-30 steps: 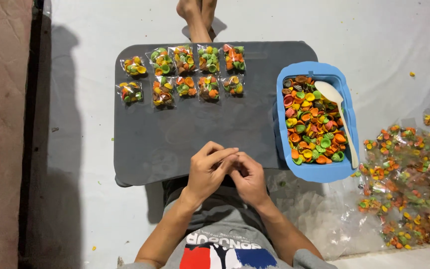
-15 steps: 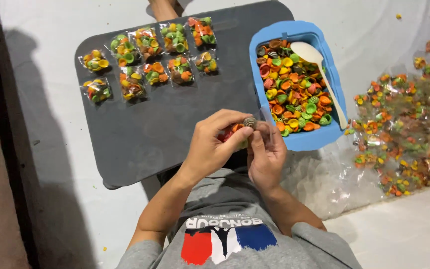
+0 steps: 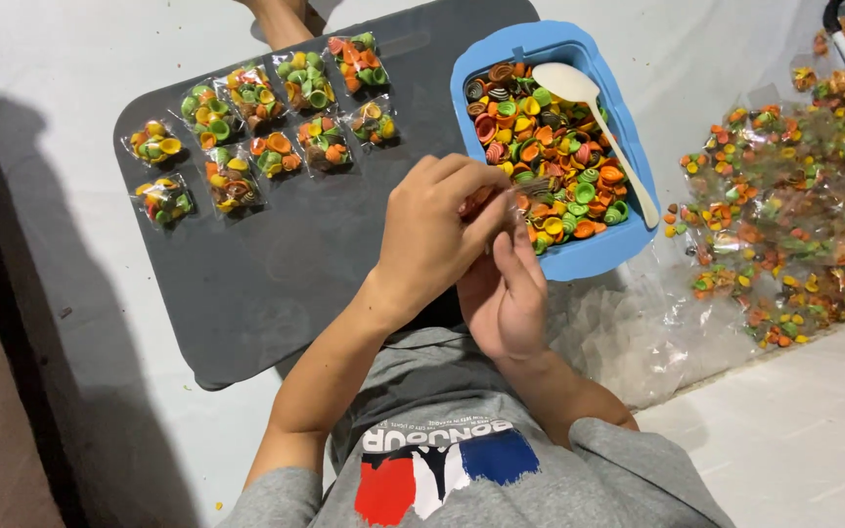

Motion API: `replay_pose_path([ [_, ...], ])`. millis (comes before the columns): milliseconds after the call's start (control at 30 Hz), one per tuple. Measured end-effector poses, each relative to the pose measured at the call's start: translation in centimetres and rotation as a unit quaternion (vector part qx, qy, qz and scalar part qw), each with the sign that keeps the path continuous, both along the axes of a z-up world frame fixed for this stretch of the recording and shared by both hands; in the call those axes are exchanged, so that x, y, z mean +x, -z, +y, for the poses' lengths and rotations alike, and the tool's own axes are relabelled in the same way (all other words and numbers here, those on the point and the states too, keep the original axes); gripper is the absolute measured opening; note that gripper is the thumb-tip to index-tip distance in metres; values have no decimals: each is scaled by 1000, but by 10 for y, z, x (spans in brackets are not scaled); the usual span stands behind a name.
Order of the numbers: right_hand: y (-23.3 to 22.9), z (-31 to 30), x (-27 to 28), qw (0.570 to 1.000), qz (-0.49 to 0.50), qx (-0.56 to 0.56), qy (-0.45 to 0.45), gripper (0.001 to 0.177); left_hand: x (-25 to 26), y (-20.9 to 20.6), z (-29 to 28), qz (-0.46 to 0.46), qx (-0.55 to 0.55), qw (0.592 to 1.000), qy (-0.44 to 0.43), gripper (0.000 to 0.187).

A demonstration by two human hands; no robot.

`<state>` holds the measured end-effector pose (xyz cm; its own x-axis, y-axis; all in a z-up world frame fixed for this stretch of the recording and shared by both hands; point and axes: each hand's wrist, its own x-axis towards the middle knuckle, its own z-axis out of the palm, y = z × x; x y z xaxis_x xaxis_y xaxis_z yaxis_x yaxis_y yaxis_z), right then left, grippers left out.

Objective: Packaging small colorful snacks into plastic bags using a spoon

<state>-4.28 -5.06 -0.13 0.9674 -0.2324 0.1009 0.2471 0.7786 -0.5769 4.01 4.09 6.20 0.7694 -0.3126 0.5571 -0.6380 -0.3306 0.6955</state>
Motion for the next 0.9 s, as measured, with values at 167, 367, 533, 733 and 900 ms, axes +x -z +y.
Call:
replay_pose_path([
  [167, -6, -12, 5, 991, 68, 80, -81, 41, -4, -7, -5, -39, 30, 998, -24, 9],
  [367, 3, -14, 8, 979, 86, 125, -136, 43, -6, -5, -7, -67, 47, 995, -53, 11],
  [533, 1, -7, 7, 976, 98, 132, -143, 40, -10, 1, -2, -32, -11, 998, -53, 10],
  [733, 11, 0, 9, 990, 101, 35, -93, 34, -18, -4, 12, 29, -70, 997, -34, 7],
  [900, 44, -3, 12, 982, 64, -178, 9, 28, -26, 24, 50, 161, -228, 960, 40, 4],
])
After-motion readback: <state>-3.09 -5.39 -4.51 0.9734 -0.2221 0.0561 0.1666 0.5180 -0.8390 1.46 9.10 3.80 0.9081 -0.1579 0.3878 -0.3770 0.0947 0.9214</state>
